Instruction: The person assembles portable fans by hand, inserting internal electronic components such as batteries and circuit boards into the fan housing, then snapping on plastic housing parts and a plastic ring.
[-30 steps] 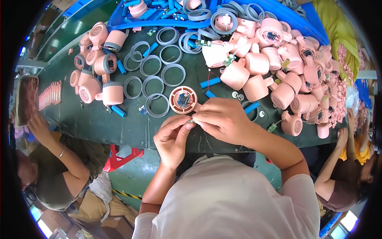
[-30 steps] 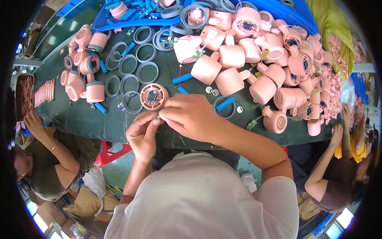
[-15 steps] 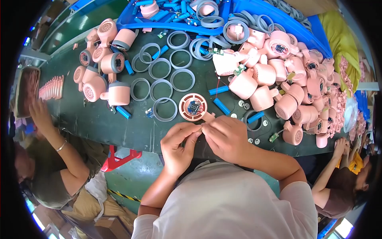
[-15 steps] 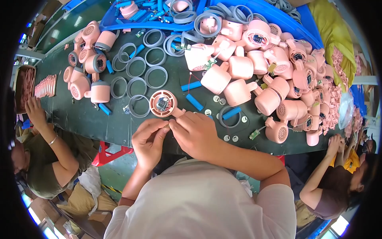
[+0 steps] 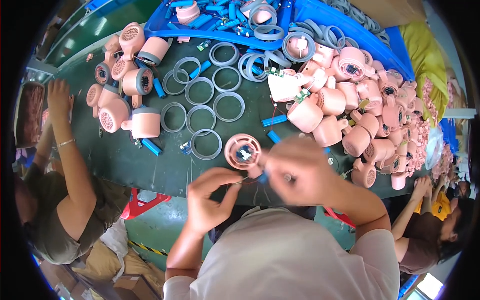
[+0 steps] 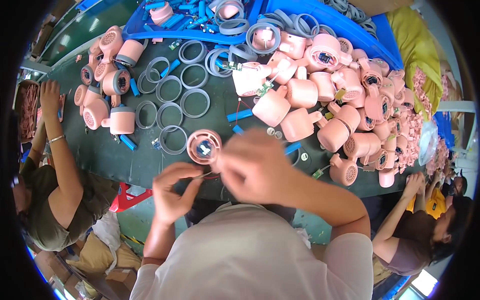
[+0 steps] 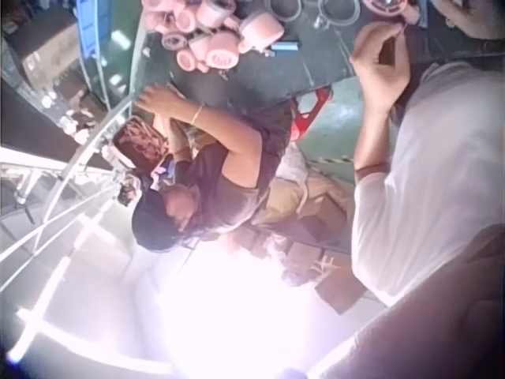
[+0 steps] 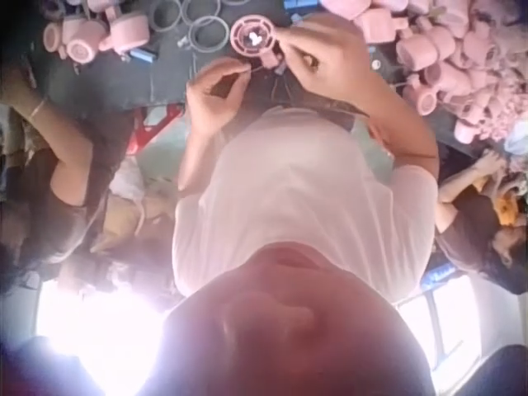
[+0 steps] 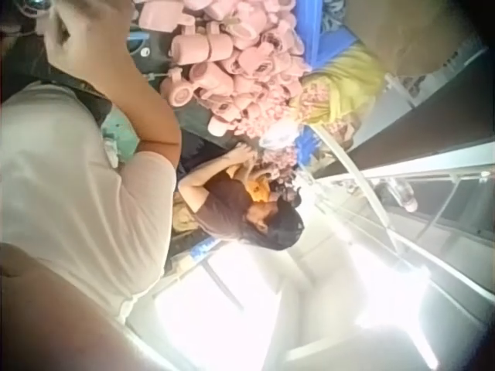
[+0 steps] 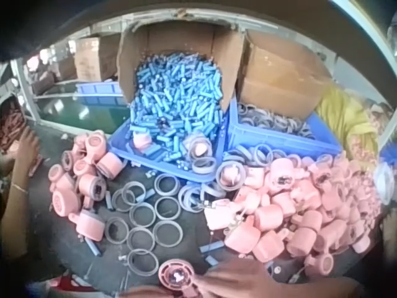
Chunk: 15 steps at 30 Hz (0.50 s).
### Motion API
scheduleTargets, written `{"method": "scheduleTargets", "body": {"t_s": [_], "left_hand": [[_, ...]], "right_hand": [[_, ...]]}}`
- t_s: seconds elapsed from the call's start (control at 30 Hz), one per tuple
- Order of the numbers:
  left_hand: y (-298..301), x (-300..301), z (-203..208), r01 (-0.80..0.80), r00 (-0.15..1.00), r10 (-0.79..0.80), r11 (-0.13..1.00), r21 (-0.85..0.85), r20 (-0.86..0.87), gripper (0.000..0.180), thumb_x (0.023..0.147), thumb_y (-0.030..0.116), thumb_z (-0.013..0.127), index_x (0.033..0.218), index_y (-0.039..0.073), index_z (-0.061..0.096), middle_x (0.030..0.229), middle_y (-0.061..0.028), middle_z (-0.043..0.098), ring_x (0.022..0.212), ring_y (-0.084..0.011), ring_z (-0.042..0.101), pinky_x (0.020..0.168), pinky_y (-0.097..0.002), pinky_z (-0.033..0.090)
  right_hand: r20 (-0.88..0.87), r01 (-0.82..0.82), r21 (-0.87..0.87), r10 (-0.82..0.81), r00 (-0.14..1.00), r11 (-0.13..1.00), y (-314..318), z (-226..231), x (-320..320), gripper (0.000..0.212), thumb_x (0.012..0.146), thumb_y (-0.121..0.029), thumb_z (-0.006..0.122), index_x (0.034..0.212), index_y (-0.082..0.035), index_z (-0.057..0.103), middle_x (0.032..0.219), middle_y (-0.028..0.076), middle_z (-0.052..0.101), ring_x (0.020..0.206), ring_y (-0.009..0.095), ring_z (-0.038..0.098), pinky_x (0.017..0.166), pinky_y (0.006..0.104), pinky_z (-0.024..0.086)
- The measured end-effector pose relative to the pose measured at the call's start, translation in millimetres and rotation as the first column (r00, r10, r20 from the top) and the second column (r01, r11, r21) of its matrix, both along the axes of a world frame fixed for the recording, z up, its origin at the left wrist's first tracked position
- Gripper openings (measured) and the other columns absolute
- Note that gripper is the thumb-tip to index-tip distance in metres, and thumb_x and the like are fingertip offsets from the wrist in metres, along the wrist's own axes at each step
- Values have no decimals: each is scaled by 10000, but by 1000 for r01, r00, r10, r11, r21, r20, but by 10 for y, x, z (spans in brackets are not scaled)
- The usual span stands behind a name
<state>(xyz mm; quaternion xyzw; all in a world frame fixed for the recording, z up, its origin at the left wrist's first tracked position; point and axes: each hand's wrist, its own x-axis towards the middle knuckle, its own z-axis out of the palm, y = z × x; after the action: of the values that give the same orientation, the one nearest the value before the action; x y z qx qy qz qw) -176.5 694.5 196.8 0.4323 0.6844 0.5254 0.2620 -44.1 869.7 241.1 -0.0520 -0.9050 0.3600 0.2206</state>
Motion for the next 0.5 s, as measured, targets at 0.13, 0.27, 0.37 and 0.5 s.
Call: {"method": "scheduleTargets", "body": {"t_s": [0.13,0.27,0.37,0.5], "left_hand": [[72,-64,117,-135,988,131,990,-42,-79,278,677,69,741,913,-28,631,876,-117,623,708,-193,614,615,-256,490],[411,109,119,-271,892,227,961,-60,-390,603,624,208,809,1127,-3,551,994,-144,576,815,-268,573,602,-321,476],[463,73,4,-168,836,107,984,-66,-539,648,594,172,780,1167,7,528,1083,-167,545,903,-313,553,732,-377,467],[462,55,2,-141,815,159,987,75,-558,647,551,86,763,1140,31,501,1176,-167,520,1091,-366,495,871,-411,435]], "right_hand": [[-52,55,286,-41,998,957,501,-137,-432,223,752,-25,667,971,-44,631,821,81,632,735,257,603,651,377,479],[397,-228,261,110,911,938,506,-474,-989,295,697,-71,698,972,-22,602,850,130,612,828,323,623,677,432,496],[349,-207,324,87,933,923,594,-437,-999,360,690,-49,676,1035,-21,578,872,173,601,823,342,623,682,445,495],[-85,45,6,-44,995,999,667,11,-398,322,877,-3,563,1198,17,578,836,77,573,644,116,534,545,243,461]]}}
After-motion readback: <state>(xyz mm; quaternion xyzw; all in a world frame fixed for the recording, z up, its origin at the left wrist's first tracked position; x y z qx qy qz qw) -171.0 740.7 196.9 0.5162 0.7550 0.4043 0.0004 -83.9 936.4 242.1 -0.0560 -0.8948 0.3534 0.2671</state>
